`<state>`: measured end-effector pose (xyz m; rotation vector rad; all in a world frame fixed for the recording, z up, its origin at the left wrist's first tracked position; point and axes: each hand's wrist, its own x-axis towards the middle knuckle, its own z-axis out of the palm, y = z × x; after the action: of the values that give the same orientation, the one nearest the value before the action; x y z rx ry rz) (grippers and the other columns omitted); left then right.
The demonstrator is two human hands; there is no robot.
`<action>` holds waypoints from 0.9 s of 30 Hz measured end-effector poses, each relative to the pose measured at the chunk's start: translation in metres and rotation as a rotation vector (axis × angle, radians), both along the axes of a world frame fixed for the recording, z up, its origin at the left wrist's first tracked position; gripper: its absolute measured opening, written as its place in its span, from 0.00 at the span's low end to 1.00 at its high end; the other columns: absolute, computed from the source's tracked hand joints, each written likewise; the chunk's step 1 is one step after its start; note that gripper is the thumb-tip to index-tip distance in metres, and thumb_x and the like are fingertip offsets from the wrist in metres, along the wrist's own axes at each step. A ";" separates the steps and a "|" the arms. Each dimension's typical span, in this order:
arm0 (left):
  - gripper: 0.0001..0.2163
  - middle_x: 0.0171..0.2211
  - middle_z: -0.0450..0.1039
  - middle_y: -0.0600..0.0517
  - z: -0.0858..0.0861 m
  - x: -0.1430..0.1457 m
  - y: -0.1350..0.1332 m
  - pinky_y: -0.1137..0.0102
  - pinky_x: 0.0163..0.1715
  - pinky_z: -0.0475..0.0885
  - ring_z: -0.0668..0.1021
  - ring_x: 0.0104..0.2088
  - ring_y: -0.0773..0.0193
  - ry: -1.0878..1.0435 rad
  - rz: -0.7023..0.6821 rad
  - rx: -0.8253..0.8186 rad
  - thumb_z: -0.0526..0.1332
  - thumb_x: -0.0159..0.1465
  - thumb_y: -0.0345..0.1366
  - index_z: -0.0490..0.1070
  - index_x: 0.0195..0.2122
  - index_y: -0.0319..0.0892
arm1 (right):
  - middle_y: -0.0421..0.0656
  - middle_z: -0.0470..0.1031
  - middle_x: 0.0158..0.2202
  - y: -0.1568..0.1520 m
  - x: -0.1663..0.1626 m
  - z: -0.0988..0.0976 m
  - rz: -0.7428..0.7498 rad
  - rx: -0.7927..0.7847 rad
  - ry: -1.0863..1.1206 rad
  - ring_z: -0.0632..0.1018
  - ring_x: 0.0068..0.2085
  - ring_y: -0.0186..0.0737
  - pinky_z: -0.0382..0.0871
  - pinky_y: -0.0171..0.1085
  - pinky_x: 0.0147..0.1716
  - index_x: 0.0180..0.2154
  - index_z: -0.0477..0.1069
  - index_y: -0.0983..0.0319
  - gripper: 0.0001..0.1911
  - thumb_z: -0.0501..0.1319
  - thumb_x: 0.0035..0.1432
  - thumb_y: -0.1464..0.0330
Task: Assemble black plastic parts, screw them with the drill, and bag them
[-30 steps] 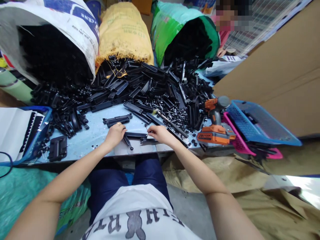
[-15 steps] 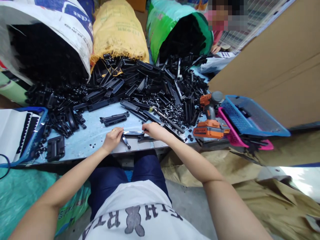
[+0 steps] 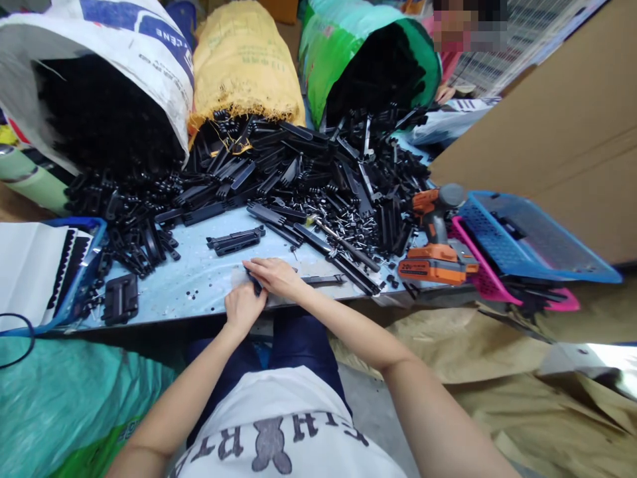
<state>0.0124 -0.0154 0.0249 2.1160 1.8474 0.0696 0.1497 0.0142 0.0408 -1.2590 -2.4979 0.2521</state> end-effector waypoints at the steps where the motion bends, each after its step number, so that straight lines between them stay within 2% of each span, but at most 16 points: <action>1: 0.17 0.32 0.76 0.41 0.000 0.002 -0.001 0.64 0.33 0.69 0.79 0.35 0.51 0.004 0.024 -0.006 0.52 0.63 0.46 0.74 0.37 0.39 | 0.50 0.72 0.50 0.000 -0.002 -0.006 -0.006 -0.004 0.007 0.74 0.46 0.41 0.67 0.41 0.47 0.58 0.63 0.61 0.20 0.48 0.66 0.69; 4: 0.19 0.32 0.77 0.39 -0.003 0.003 -0.004 0.63 0.33 0.68 0.79 0.35 0.49 0.011 0.074 0.029 0.50 0.63 0.46 0.75 0.36 0.38 | 0.49 0.74 0.44 -0.002 -0.004 -0.019 -0.031 0.000 0.081 0.72 0.44 0.40 0.68 0.40 0.46 0.60 0.59 0.62 0.22 0.48 0.65 0.71; 10: 0.21 0.33 0.76 0.38 -0.012 0.004 -0.015 0.64 0.32 0.68 0.79 0.35 0.50 0.010 0.117 0.028 0.48 0.64 0.47 0.74 0.37 0.36 | 0.47 0.70 0.48 -0.011 -0.005 -0.035 -0.011 -0.007 0.163 0.68 0.45 0.41 0.68 0.40 0.46 0.61 0.58 0.58 0.31 0.49 0.57 0.81; 16: 0.18 0.33 0.76 0.41 -0.010 -0.001 -0.016 0.66 0.33 0.67 0.79 0.36 0.53 0.006 0.108 0.035 0.50 0.64 0.45 0.74 0.35 0.38 | 0.51 0.69 0.46 -0.014 -0.009 -0.037 -0.036 -0.050 0.014 0.68 0.44 0.44 0.68 0.45 0.46 0.61 0.58 0.62 0.30 0.52 0.57 0.79; 19: 0.18 0.32 0.76 0.41 -0.001 -0.005 -0.020 0.66 0.32 0.67 0.78 0.34 0.53 0.028 0.051 0.026 0.49 0.65 0.44 0.74 0.37 0.37 | 0.53 0.67 0.51 -0.020 -0.007 -0.030 -0.041 -0.039 0.015 0.68 0.47 0.45 0.68 0.46 0.47 0.60 0.59 0.64 0.28 0.51 0.58 0.78; 21: 0.18 0.34 0.75 0.40 0.008 -0.007 -0.019 0.64 0.33 0.67 0.77 0.36 0.52 0.031 -0.019 0.067 0.48 0.66 0.44 0.73 0.38 0.36 | 0.53 0.65 0.56 -0.031 0.005 -0.024 -0.010 0.025 0.085 0.68 0.52 0.45 0.66 0.47 0.51 0.59 0.60 0.64 0.26 0.51 0.59 0.77; 23: 0.18 0.40 0.73 0.38 0.015 -0.007 -0.012 0.62 0.40 0.67 0.75 0.43 0.50 -0.003 -0.169 0.194 0.49 0.66 0.44 0.72 0.43 0.36 | 0.51 0.65 0.57 -0.045 0.026 -0.021 -0.068 0.120 0.198 0.67 0.55 0.45 0.63 0.47 0.54 0.58 0.61 0.62 0.23 0.51 0.61 0.74; 25: 0.20 0.48 0.70 0.37 0.016 -0.003 0.001 0.59 0.48 0.64 0.71 0.50 0.49 -0.068 -0.420 0.306 0.53 0.65 0.46 0.67 0.51 0.37 | 0.51 0.68 0.54 -0.060 0.049 -0.024 -0.208 0.176 0.279 0.69 0.54 0.44 0.65 0.47 0.53 0.57 0.63 0.61 0.21 0.51 0.63 0.71; 27: 0.24 0.49 0.69 0.39 0.011 0.006 0.015 0.58 0.51 0.61 0.69 0.51 0.50 -0.135 -0.672 0.282 0.58 0.62 0.47 0.63 0.55 0.39 | 0.51 0.71 0.51 -0.071 0.068 -0.032 -0.285 0.160 0.271 0.72 0.51 0.44 0.68 0.45 0.49 0.56 0.64 0.61 0.19 0.52 0.64 0.68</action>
<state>0.0183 0.0000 0.0361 2.7348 1.0225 0.3151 0.2176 -0.0567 0.0092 -1.3907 -2.0416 0.1388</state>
